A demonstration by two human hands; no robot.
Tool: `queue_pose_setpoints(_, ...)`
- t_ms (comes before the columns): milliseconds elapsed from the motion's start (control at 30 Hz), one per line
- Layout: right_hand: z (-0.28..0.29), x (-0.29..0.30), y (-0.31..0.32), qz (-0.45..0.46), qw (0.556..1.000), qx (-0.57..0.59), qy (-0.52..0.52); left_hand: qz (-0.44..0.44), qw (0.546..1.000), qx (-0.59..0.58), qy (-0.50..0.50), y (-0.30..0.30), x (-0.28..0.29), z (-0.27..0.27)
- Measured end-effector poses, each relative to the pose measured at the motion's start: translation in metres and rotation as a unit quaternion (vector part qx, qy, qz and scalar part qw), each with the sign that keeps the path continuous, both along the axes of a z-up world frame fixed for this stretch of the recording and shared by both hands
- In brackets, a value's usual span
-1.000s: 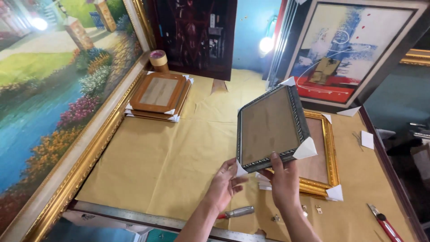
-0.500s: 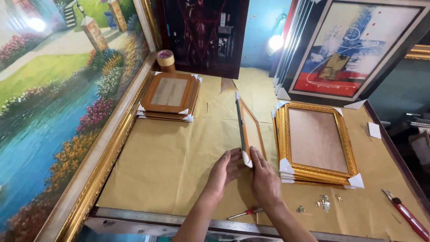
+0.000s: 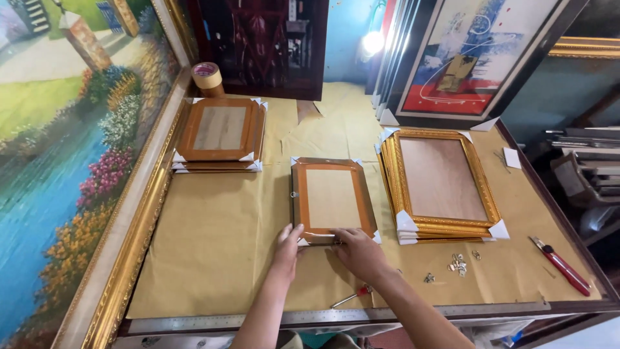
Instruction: Assembling picture frames by securing the backings with a manual tool
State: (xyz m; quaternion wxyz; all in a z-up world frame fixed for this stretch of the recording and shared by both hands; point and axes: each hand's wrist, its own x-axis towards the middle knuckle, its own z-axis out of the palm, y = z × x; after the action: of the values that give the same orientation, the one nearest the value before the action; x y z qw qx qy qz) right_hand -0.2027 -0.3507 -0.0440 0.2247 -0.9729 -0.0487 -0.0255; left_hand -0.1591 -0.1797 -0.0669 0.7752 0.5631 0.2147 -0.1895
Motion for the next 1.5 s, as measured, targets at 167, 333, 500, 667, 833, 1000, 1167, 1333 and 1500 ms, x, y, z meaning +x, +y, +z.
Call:
queue_pose_setpoints(167, 0.042, -0.032, -0.032, 0.035, 0.995, 0.038, 0.085, -0.038, 0.986, 0.159, 0.007, -0.002, 0.002, 0.012)
queue_pose_setpoints(333, 0.041, -0.055, -0.066, 0.049, 0.971, 0.004, 0.234, -0.106, 0.904, 0.405, -0.089, -0.005, -0.003, 0.004)
queue_pose_setpoints(500, 0.038, -0.054, -0.080, -0.001, 0.961, 0.151, 0.230, -0.076, 0.858, 0.431, -0.268, 0.003, -0.027, 0.022)
queue_pose_setpoints(667, 0.097, -0.049, -0.072, -0.124, 0.942, 0.263, 0.168, -0.052, 0.789, 0.479, -0.381, -0.004, -0.048, 0.013)
queue_pose_setpoints(833, 0.135, -0.039, -0.048, -0.188, 0.941, 0.279, 0.034, -0.046, 0.687, 0.539, -0.485, -0.022, -0.063, 0.014)
queue_pose_setpoints(1000, 0.147, -0.029, -0.025, -0.160, 0.971, 0.175, 0.026, -0.163, 0.613, 0.582, -0.509, -0.025, -0.071, 0.017)
queue_pose_setpoints(1167, 0.135, -0.016, -0.022, -0.082, 0.988, 0.132, -0.014, -0.147, 0.604, 0.580, -0.526, -0.026, -0.070, 0.022)
queue_pose_setpoints(1333, 0.134, -0.016, -0.015, -0.040, 0.991, 0.119, -0.039, -0.162, 0.612, 0.579, -0.514, -0.025, -0.072, 0.025)
queue_pose_setpoints(1500, 0.133, -0.018, -0.013, -0.007, 0.991, 0.105, -0.086, -0.146, 0.608, 0.578, -0.523, -0.024, -0.071, 0.025)
